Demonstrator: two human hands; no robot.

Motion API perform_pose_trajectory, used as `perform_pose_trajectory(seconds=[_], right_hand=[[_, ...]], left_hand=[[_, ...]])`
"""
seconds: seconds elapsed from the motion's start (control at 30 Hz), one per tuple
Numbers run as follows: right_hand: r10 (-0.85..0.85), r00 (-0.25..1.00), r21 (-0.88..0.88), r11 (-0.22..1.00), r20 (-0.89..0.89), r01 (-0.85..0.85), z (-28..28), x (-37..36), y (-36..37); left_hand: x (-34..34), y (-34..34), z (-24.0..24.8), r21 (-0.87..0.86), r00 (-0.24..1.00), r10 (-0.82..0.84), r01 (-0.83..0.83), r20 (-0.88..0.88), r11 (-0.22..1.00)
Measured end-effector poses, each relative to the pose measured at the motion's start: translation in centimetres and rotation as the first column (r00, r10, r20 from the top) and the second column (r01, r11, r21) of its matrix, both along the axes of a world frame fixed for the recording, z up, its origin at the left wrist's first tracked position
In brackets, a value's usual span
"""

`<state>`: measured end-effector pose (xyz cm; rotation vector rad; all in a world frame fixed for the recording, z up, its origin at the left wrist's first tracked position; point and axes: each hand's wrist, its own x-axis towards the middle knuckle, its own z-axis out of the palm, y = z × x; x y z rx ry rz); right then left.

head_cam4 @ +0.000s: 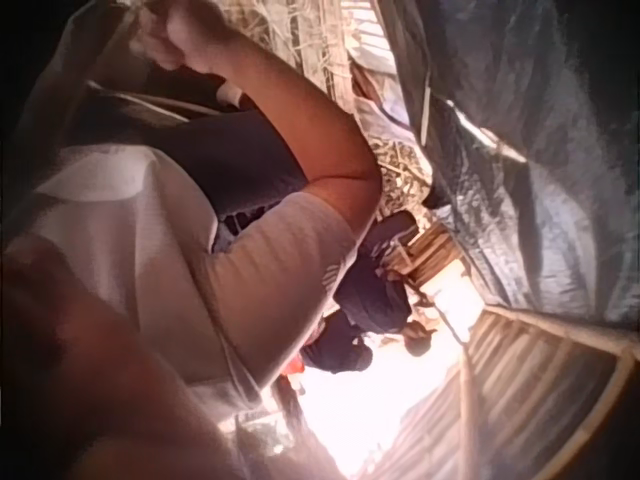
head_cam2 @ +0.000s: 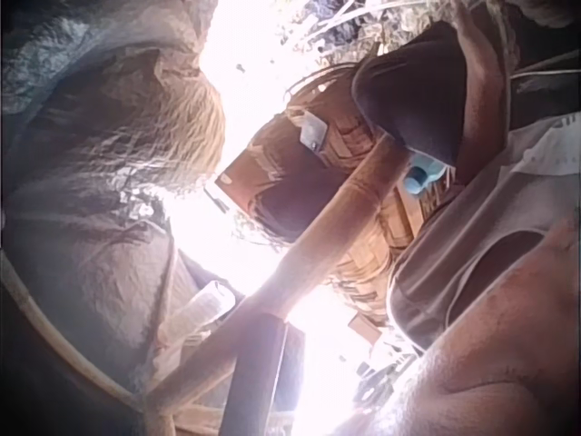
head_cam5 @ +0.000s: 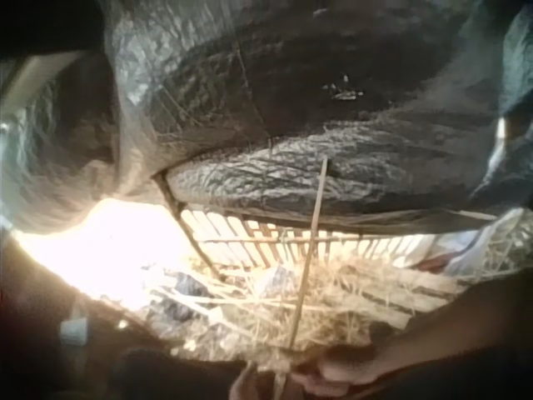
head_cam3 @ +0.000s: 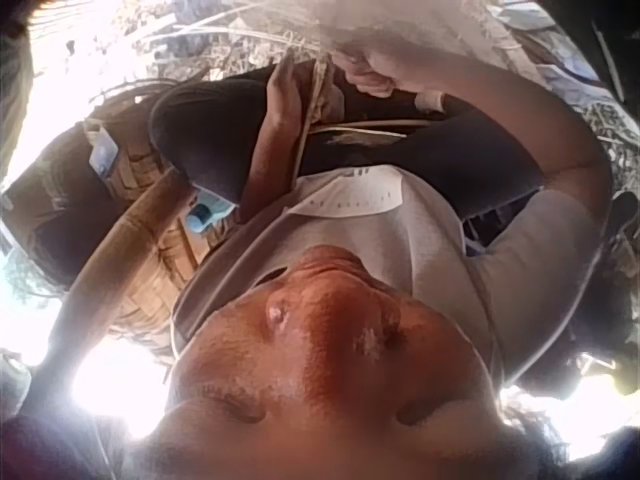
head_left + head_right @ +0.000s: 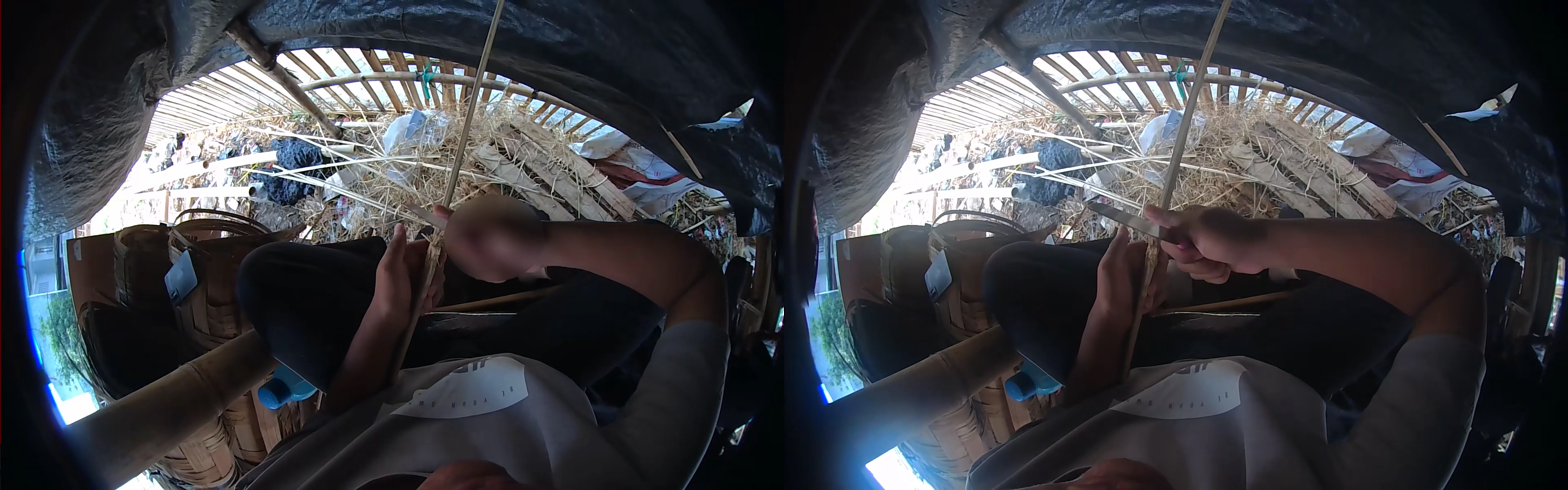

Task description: The person scrapes a bamboo stalk with a knife and pulls off thin strips.

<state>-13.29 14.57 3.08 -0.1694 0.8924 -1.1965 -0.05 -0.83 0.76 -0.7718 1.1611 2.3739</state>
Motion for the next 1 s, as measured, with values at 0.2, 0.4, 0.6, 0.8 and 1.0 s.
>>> perform_pose_trajectory(seconds=[0.2, 0.4, 0.6, 0.8, 1.0], right_hand=[[-0.283, 0.921, 0.059, 0.949, -0.268, 0.309, 1.1, -4.0, 0.7], [-0.299, 0.191, -0.281, 0.953, -0.935, 0.115, 0.5, -4.7, 2.2], [-0.078, -0.398, -0.036, 0.993, -0.914, -0.110, 0.9, -4.4, 2.9], [-0.111, -0.594, -0.065, 0.993, -0.796, -0.099, 0.0, -3.0, 2.5], [0.004, -0.755, -0.156, 0.978, -0.655, 0.141, -1.9, -6.2, 1.3]], left_hand=[[-0.1, 0.2, 0.4, 0.028, 0.999, 0.026, -0.027, 0.030, 0.999], [-0.3, 0.5, 0.3, 0.010, 1.000, -0.019, 0.019, 0.009, 1.000], [-0.3, 1.7, 0.4, -0.175, 0.997, -0.042, 0.030, -0.061, 0.984], [-0.1, 1.8, 1.3, -0.421, 0.985, -0.142, 0.087, -0.100, 0.903], [0.3, 0.3, 0.9, -0.327, 0.994, -0.077, 0.046, -0.083, 0.944]])
